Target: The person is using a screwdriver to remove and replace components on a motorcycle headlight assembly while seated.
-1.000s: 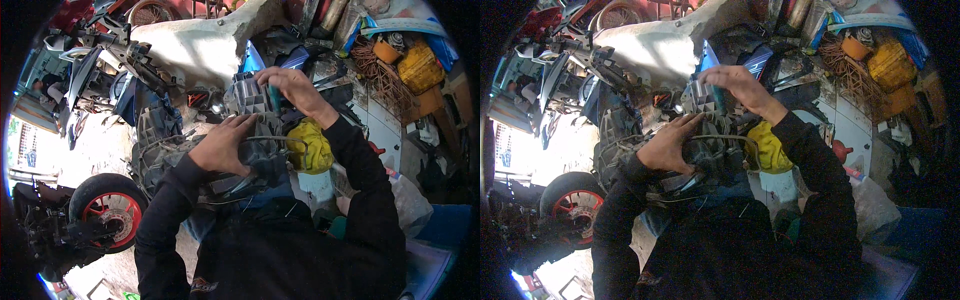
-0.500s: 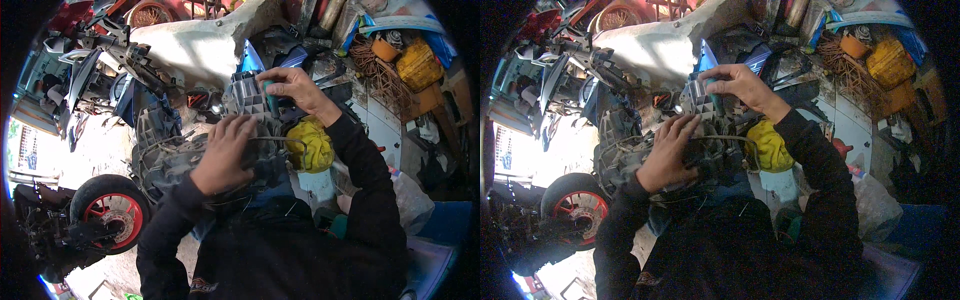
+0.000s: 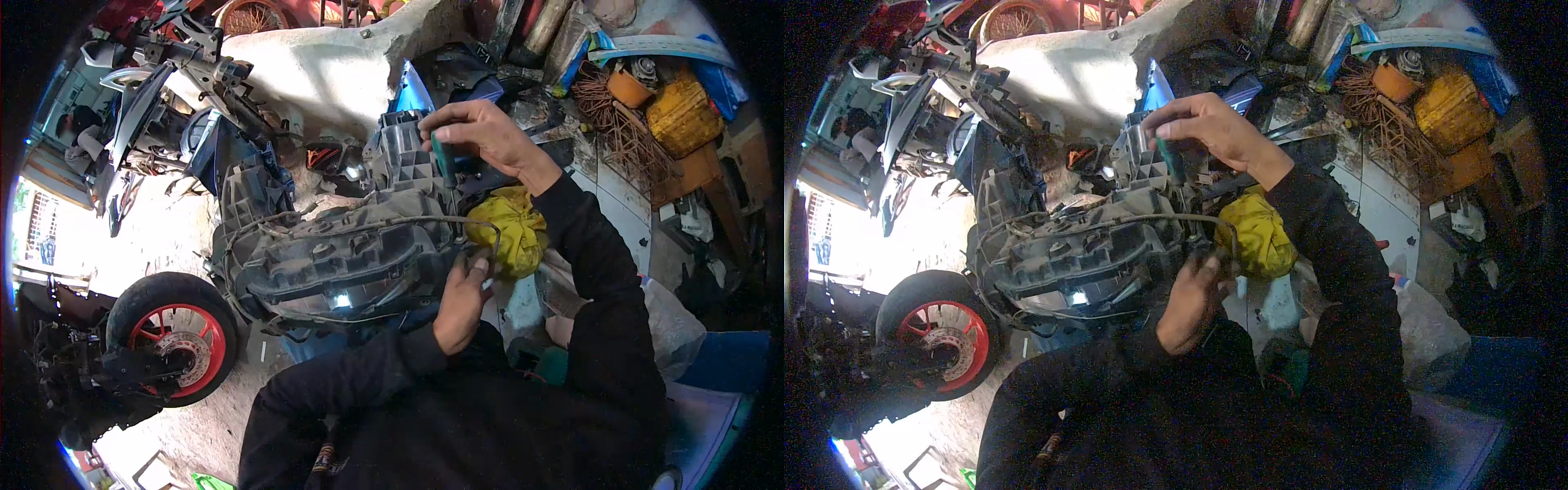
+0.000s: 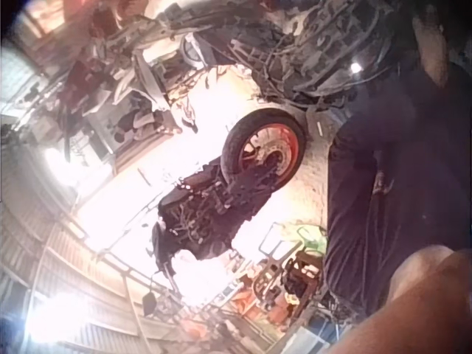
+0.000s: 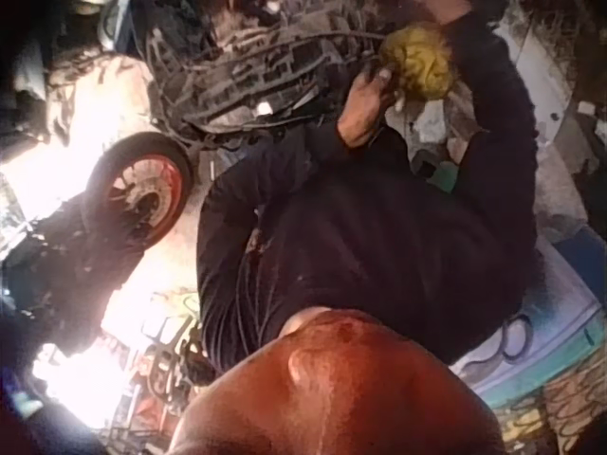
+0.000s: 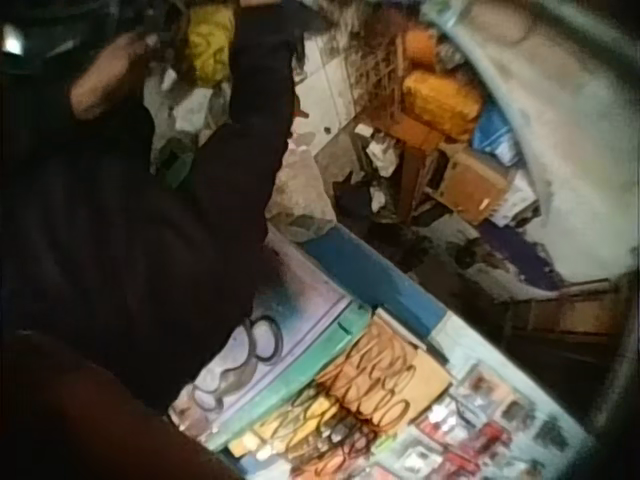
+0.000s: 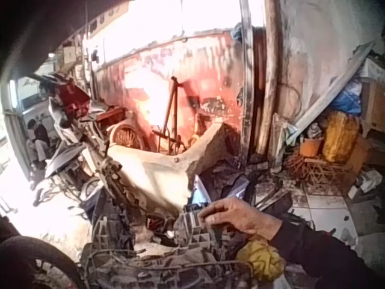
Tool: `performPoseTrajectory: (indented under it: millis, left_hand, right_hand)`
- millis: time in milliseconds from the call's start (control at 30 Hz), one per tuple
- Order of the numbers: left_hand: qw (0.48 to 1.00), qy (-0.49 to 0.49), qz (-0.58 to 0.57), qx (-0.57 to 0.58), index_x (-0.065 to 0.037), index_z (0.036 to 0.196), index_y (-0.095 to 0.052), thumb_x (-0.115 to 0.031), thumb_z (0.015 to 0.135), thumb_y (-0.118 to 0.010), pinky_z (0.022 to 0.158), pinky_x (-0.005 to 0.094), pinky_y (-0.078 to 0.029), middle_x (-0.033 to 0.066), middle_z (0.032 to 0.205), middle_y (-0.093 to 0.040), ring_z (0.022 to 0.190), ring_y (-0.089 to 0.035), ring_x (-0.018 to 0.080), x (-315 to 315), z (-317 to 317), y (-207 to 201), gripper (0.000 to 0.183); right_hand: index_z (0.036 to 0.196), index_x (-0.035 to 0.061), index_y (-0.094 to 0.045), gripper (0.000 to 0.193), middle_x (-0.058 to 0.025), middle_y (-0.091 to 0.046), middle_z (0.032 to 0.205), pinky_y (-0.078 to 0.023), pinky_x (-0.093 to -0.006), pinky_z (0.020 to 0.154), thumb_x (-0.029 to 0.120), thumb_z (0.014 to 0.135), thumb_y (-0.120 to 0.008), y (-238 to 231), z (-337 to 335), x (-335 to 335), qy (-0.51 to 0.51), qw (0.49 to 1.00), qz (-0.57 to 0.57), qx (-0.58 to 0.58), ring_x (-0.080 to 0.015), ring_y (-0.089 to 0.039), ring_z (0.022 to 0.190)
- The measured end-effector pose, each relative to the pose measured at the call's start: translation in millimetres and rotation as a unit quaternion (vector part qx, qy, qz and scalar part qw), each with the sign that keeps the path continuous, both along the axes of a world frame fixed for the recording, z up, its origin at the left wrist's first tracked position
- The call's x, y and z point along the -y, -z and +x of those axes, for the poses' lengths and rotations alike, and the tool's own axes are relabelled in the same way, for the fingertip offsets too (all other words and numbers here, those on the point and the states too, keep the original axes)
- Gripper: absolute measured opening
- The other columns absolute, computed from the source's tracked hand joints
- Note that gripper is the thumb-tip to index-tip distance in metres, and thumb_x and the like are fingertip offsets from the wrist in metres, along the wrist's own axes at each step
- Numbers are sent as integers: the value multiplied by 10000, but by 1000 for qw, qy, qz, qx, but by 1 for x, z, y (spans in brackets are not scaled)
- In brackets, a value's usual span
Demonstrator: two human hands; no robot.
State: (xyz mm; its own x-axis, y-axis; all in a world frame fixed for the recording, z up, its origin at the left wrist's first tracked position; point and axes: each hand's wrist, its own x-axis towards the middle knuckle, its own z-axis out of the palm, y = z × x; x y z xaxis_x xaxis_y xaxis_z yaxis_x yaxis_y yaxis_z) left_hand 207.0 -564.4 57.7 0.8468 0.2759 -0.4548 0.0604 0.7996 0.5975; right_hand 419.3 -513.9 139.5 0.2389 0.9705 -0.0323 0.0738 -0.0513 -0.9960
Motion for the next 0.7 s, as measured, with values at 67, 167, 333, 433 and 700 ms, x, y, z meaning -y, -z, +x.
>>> performPoseTrajectory:
  millis: [67, 167, 333, 433, 700]
  left_hand:
    - [999, -36, -2, 13, -21, 1346, -365, -237, 1006, -416, 870, 359, -472, 108, 1179, -573, 1039, -569, 236, 5, 12, -3, 406]
    - [993, -114, -1, -26, -1, 1231, -447, -264, 1017, -391, 829, 349, -471, 116, 1104, -582, 962, -581, 228, 10, 24, -5, 343]
    - [983, -177, -22, -50, 43, 1119, -509, -302, 1024, -388, 793, 337, -457, 125, 1048, -594, 909, -574, 214, 14, 39, 1, 378]
    - [978, -168, 80, -90, 49, 1081, -511, -352, 1022, -379, 768, 334, -455, 125, 980, -589, 848, -565, 183, 17, 36, 3, 426]
    - [978, -161, 51, -122, 61, 1068, -518, -335, 1007, -406, 789, 352, -425, 140, 978, -582, 857, -536, 222, 11, 43, 10, 416]
  right_hand:
    - [1057, -1, -674, 276, -81, -677, 980, -506, -241, 831, 160, 835, -696, -5, 2, 0, -43, 989, 48, -133, -128, -635, 884]
    - [1094, -22, -648, 301, -95, -677, 981, -518, -277, 861, 159, 854, -663, -8, 10, -1, -58, 997, 54, -20, -153, -647, 929]
    - [1107, -14, -647, 312, -88, -669, 1005, -509, -284, 845, 182, 864, -643, -6, 3, -3, -8, 998, 28, 58, -142, -635, 903]
    - [1106, -1, -652, 328, -66, -665, 1014, -506, -260, 811, 168, 830, -704, -7, 6, -1, -40, 995, 32, -81, -122, -626, 866]
    - [1098, 15, -659, 326, -52, -649, 960, -503, -237, 763, 254, 877, -644, -3, 0, 1, -39, 990, 60, -119, -110, -606, 836]
